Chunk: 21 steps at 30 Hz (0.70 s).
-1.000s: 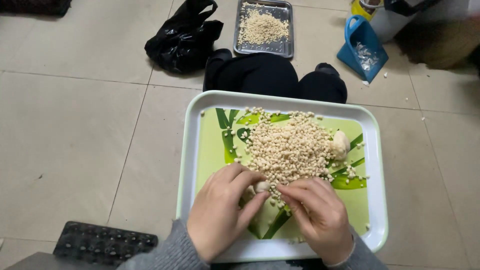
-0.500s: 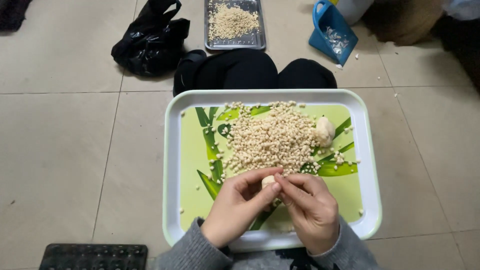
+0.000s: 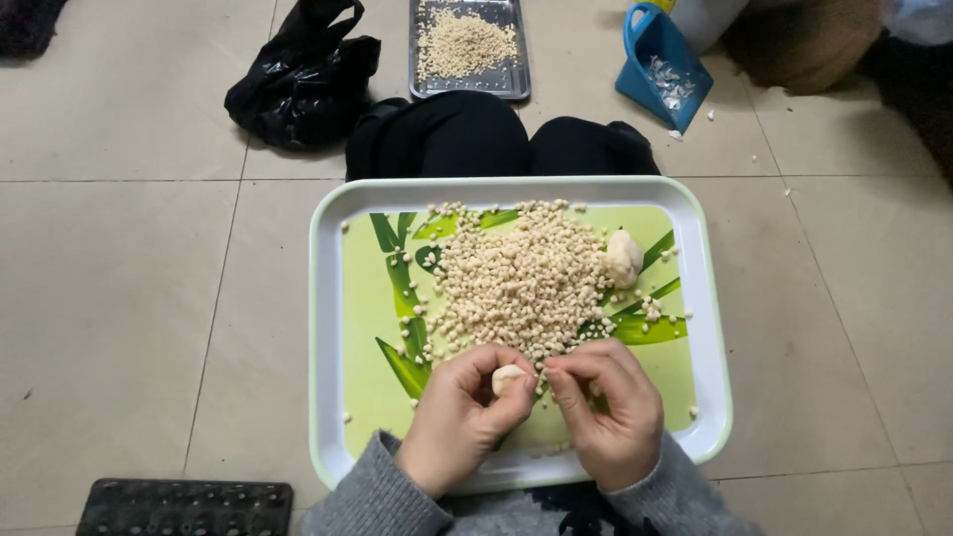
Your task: Sorting small white items from a tray of grains while sitting on the floor
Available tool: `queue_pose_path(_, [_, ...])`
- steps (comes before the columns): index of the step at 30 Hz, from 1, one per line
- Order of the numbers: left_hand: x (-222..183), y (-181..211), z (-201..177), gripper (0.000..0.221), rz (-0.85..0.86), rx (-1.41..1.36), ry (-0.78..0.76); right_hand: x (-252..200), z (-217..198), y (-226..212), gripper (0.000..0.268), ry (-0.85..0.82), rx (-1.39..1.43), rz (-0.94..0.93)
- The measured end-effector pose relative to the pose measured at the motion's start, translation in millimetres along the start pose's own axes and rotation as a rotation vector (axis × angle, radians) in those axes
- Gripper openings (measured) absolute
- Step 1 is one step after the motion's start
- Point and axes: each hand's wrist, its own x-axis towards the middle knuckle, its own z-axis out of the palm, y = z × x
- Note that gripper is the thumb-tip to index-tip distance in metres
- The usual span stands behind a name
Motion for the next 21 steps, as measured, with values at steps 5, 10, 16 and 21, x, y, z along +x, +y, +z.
queue_pose_path(5, [-6.0,0.9,-6.0,0.01,0.04,-0.093,-0.007,0.5,8.9,10.3,0.004,0.006,0.031,0.043])
queue_pose_path(10, [-7.6,-6.6,-10.0,0.027,-0.038,-0.291,-0.047,-2.2,12.6,11.5,0.023,-0.143,0.212,-0.068])
queue_pose_path(16, [-4.6,-4.2,-13.0,0.017,-0.018,-0.127,-0.008,-5.0,15.2,12.2,0.021,-0.153,0.206,-0.058])
queue_pose_path(21, [-3.8,-1.4,-15.7,0.017,-0.041,-0.04,0.053,-2.4,15.6,11.4,0.02,-0.101,0.176,-0.003])
